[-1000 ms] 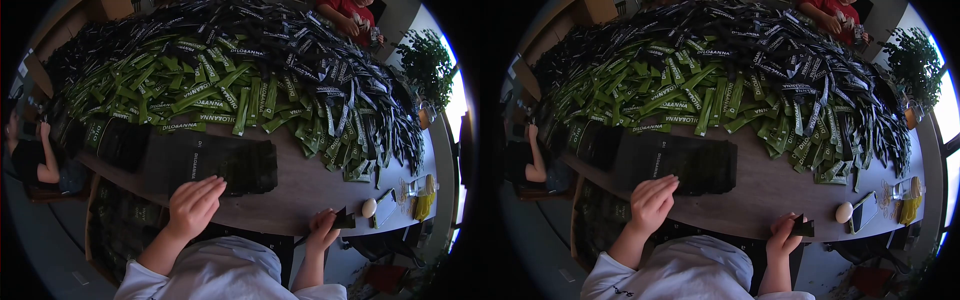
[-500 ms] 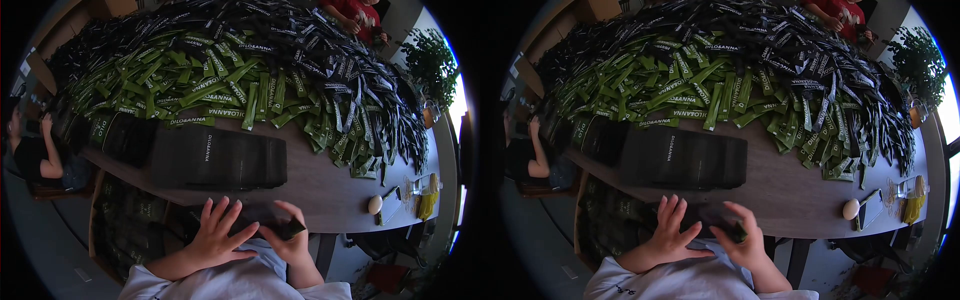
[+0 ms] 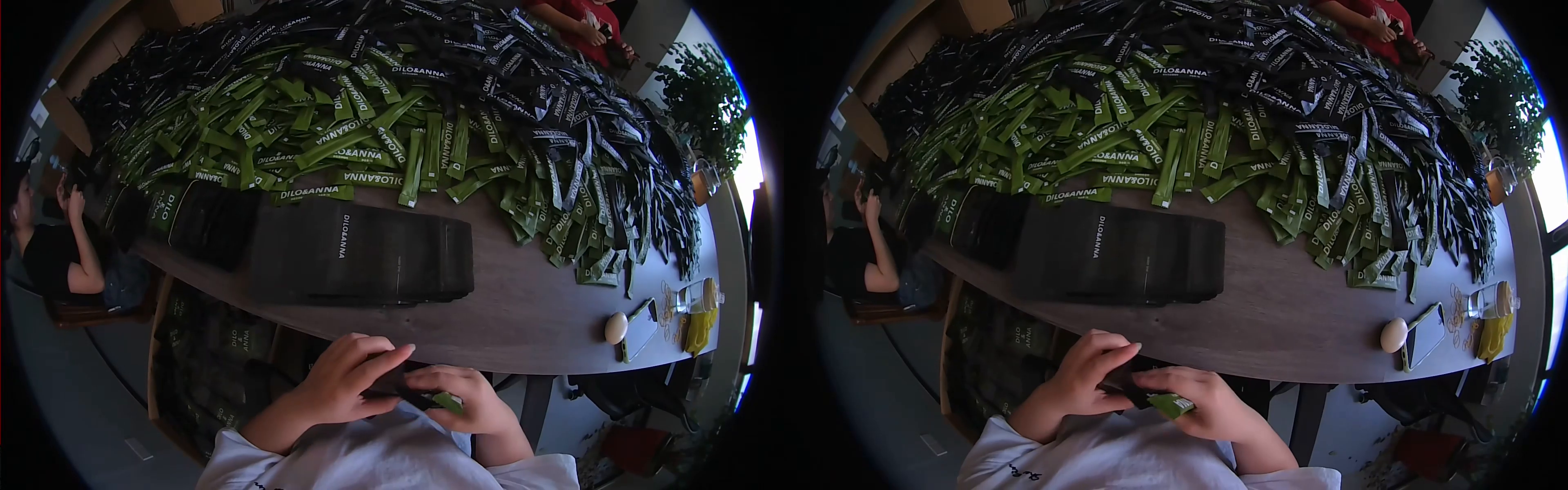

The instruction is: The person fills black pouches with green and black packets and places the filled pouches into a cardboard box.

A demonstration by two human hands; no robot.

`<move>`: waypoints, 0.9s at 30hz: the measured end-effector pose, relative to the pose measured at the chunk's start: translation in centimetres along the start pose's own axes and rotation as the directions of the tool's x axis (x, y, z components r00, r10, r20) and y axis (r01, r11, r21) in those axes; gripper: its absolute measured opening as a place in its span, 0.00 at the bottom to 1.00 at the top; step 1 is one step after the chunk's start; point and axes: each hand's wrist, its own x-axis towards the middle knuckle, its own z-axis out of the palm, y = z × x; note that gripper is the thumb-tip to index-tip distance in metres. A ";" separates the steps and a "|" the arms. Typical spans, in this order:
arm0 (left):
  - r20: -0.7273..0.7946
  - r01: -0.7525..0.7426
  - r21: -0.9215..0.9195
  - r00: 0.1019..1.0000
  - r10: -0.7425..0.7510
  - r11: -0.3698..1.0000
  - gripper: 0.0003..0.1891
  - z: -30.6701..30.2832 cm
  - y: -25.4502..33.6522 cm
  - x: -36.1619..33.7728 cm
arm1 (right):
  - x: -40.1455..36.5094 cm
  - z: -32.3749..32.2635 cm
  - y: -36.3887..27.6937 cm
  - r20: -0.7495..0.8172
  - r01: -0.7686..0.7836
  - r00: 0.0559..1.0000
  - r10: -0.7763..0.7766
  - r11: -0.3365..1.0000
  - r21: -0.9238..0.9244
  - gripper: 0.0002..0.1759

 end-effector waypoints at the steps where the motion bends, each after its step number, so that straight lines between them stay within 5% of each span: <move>1: 0.000 0.000 0.002 1.000 0.000 1.000 0.40 -0.1 0.2 0.0 | -0.2 -0.1 0.1 0.000 0.002 1.000 -0.002 1.000 0.001 0.16; 6: 0.080 0.019 -0.026 0.997 -0.017 0.999 0.37 1.2 1.1 -0.2 | -1.6 0.0 1.1 -0.143 -0.310 0.949 0.282 0.917 -0.251 0.11; 9: 0.025 0.070 0.109 0.997 -0.073 0.992 0.38 1.3 1.1 -0.4 | -1.1 0.0 0.8 -0.352 -0.079 0.936 -0.030 0.953 -0.291 0.13; 10: -0.059 0.128 0.176 0.991 -0.120 0.976 0.39 1.2 1.0 -0.4 | -2.1 -0.5 1.4 -0.467 0.012 0.883 -0.041 0.998 -0.066 0.17; 11: -0.042 0.087 0.286 0.996 -0.078 0.954 0.45 1.4 0.5 -0.6 | -2.4 -0.5 1.4 -0.551 0.260 0.832 -0.064 0.923 0.286 0.18; 12: -0.040 0.089 0.285 0.996 -0.081 0.954 0.45 1.8 0.5 -0.7 | -1.7 -0.2 0.9 -0.552 0.257 0.832 -0.060 0.923 0.287 0.18; 14: -0.155 0.079 0.193 0.987 -0.049 0.978 0.48 3.0 0.9 -0.5 | 0.6 1.1 -1.4 -0.663 0.491 0.735 -0.142 0.785 0.377 0.17; 16: -0.201 0.011 0.218 0.979 0.034 0.976 0.50 4.2 0.1 -0.7 | 0.4 1.5 -1.7 -0.328 0.249 0.933 -0.150 0.926 0.284 0.12; 17: -0.209 0.065 0.232 0.978 -0.016 0.971 0.50 4.4 -0.3 -0.8 | 0.6 0.3 -1.8 -0.010 0.129 0.992 -0.129 0.992 -0.014 0.11; 19: -0.199 0.130 0.292 0.977 -0.073 0.947 0.52 4.3 -0.6 -0.9 | 0.6 0.5 -1.8 0.009 0.129 0.992 -0.129 0.986 -0.109 0.18; 21: -0.236 0.052 0.237 0.972 0.005 0.970 0.52 4.0 -0.2 -0.8 | 0.4 0.0 -2.1 0.004 0.069 0.998 -0.070 0.989 0.129 0.22; 22: -0.278 -0.022 0.176 0.958 0.071 0.984 0.52 4.1 0.1 -1.0 | 0.5 -0.1 -1.5 0.055 0.104 0.993 -0.102 0.994 -0.030 0.27; 25: -0.336 -0.066 0.197 0.933 0.131 0.978 0.52 4.2 0.0 -0.5 | 1.0 2.0 -1.3 -0.207 -0.002 0.978 -0.017 0.996 -0.091 0.35; 27: -0.297 -0.038 0.185 0.950 0.092 0.982 0.53 3.4 -0.1 -0.5 | 0.3 1.9 -0.7 -0.345 0.102 0.918 -0.196 0.957 -0.273 0.36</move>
